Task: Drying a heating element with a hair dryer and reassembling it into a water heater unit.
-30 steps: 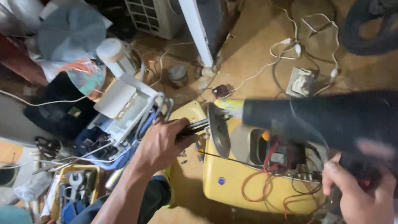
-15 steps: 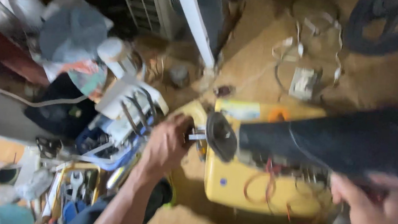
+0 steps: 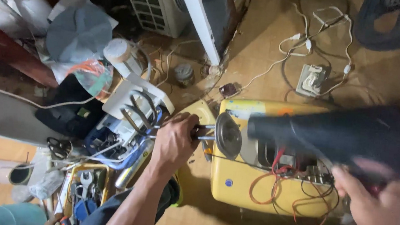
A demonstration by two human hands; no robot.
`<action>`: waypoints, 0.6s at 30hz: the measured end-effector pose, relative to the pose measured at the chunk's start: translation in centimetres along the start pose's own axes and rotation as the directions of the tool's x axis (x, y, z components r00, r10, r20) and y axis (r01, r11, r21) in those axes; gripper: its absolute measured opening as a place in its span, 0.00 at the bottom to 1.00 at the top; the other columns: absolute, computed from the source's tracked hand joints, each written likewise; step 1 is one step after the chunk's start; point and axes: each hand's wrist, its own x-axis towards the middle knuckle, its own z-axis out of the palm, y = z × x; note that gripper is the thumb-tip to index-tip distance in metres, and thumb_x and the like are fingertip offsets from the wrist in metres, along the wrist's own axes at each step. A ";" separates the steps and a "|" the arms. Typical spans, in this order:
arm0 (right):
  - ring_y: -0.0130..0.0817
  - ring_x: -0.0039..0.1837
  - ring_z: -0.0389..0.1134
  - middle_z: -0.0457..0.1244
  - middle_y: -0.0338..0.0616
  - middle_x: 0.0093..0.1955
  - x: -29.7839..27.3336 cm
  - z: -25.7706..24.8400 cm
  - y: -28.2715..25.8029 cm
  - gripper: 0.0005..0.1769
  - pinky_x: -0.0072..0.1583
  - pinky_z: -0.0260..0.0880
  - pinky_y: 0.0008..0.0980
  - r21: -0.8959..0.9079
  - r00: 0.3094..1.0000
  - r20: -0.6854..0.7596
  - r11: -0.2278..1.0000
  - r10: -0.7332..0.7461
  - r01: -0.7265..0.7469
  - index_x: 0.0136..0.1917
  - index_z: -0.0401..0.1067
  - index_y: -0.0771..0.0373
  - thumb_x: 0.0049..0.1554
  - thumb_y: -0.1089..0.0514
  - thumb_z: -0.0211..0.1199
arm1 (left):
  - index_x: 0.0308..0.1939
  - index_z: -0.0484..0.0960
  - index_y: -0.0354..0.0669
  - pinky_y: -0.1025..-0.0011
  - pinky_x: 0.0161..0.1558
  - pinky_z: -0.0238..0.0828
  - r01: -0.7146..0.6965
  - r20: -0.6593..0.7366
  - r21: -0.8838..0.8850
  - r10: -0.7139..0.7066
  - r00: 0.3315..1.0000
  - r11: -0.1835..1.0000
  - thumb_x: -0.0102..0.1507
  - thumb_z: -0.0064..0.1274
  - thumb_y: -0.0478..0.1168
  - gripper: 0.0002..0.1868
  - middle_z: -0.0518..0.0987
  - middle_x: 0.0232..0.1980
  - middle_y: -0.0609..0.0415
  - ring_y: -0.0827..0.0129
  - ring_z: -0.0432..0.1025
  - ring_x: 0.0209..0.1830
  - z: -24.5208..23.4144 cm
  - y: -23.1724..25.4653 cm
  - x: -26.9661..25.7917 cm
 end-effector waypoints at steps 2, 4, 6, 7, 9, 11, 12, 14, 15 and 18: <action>0.38 0.29 0.62 0.66 0.52 0.37 -0.2 0.1 -0.4 0.18 0.32 0.61 0.32 -0.084 1.000 -0.025 0.996 0.006 -0.008 0.61 0.74 0.75 0.56 0.74 0.62 | 0.32 0.78 0.40 0.64 0.35 0.72 0.002 0.003 -0.008 -0.002 1.000 1.000 0.56 0.58 0.34 0.04 0.78 0.33 0.55 0.62 0.74 0.30 -0.2 0.1 0.0; 0.39 0.27 0.65 0.67 0.52 0.27 -1.0 -0.7 1.1 0.08 0.35 0.64 0.33 -0.141 0.998 -0.040 0.988 0.051 -0.057 0.38 0.78 0.76 0.57 0.68 0.65 | 0.31 0.77 0.40 0.64 0.33 0.72 0.071 0.055 -0.039 -0.069 0.996 0.997 0.55 0.56 0.31 0.03 0.78 0.33 0.56 0.63 0.73 0.28 -0.2 0.2 -0.2; 0.38 0.28 0.66 0.68 0.49 0.29 -1.0 -0.3 -0.1 0.09 0.35 0.64 0.32 -0.260 0.996 -0.070 0.963 0.051 -0.068 0.38 0.79 0.74 0.57 0.65 0.67 | 0.31 0.77 0.40 0.64 0.33 0.71 0.070 0.063 -0.038 -0.067 0.996 0.997 0.55 0.57 0.32 0.04 0.78 0.33 0.56 0.63 0.72 0.28 -0.2 0.1 -0.2; 0.37 0.29 0.68 0.70 0.47 0.30 -1.0 -0.1 -0.7 0.09 0.36 0.63 0.32 -0.371 0.994 -0.096 0.925 0.048 -0.080 0.38 0.81 0.71 0.56 0.62 0.70 | 0.31 0.76 0.40 0.65 0.33 0.70 0.069 0.070 -0.033 -0.067 0.995 0.997 0.55 0.57 0.33 0.05 0.78 0.32 0.57 0.64 0.72 0.27 -0.2 0.0 -0.2; 0.37 0.31 0.67 0.70 0.50 0.38 -1.1 -0.7 2.1 0.08 0.36 0.66 0.32 -0.134 0.998 -0.056 0.991 0.020 -0.027 0.50 0.76 0.70 0.55 0.68 0.66 | 0.31 0.77 0.40 0.64 0.33 0.71 0.061 0.084 -0.035 -0.058 0.995 0.997 0.55 0.56 0.31 0.04 0.77 0.32 0.57 0.64 0.72 0.28 -0.1 -0.3 -0.5; 0.38 0.34 0.66 0.69 0.54 0.46 -0.6 -0.7 2.6 0.21 0.35 0.69 0.32 0.117 0.999 -0.022 0.993 -0.029 0.031 0.61 0.70 0.68 0.54 0.74 0.63 | 0.30 0.77 0.39 0.64 0.33 0.72 0.053 0.087 -0.034 -0.050 0.995 0.998 0.55 0.56 0.30 0.03 0.77 0.32 0.56 0.65 0.72 0.28 -0.1 -0.8 -0.2; 0.37 0.32 0.64 0.68 0.50 0.38 -0.8 -0.8 1.7 0.04 0.37 0.65 0.31 -0.066 0.999 -0.043 0.998 0.017 -0.020 0.46 0.73 0.70 0.56 0.69 0.64 | 0.31 0.78 0.39 0.64 0.32 0.71 0.029 0.077 -0.024 -0.027 0.997 0.999 0.56 0.56 0.32 0.02 0.77 0.31 0.56 0.65 0.71 0.27 0.0 -0.9 -0.4; 0.36 0.29 0.62 0.66 0.47 0.29 -0.8 -0.6 -0.3 0.14 0.39 0.60 0.31 -0.250 0.995 -0.075 0.965 0.065 -0.082 0.31 0.76 0.72 0.58 0.65 0.66 | 0.31 0.79 0.40 0.64 0.32 0.70 0.005 0.072 -0.020 -0.003 0.997 1.000 0.57 0.57 0.34 0.03 0.77 0.30 0.56 0.66 0.71 0.26 0.0 -0.9 -0.7; 0.36 0.28 0.62 0.66 0.48 0.29 -0.5 -0.3 -1.4 0.09 0.35 0.60 0.31 -0.207 0.998 -0.051 0.977 0.042 -0.052 0.36 0.76 0.72 0.57 0.66 0.66 | 0.31 0.79 0.40 0.64 0.32 0.70 0.018 0.077 -0.021 -0.016 0.997 1.000 0.56 0.59 0.34 0.04 0.78 0.31 0.56 0.65 0.71 0.26 -0.1 -0.8 -0.8; 0.33 0.27 0.63 0.65 0.45 0.30 -0.4 -0.1 -1.9 0.03 0.32 0.61 0.28 -0.091 0.999 -0.023 0.995 -0.043 0.041 0.40 0.73 0.70 0.55 0.69 0.65 | 0.32 0.78 0.41 0.62 0.33 0.70 -0.014 0.076 -0.010 0.015 0.997 1.000 0.55 0.60 0.36 0.06 0.79 0.32 0.56 0.61 0.72 0.28 -0.1 -1.3 -0.6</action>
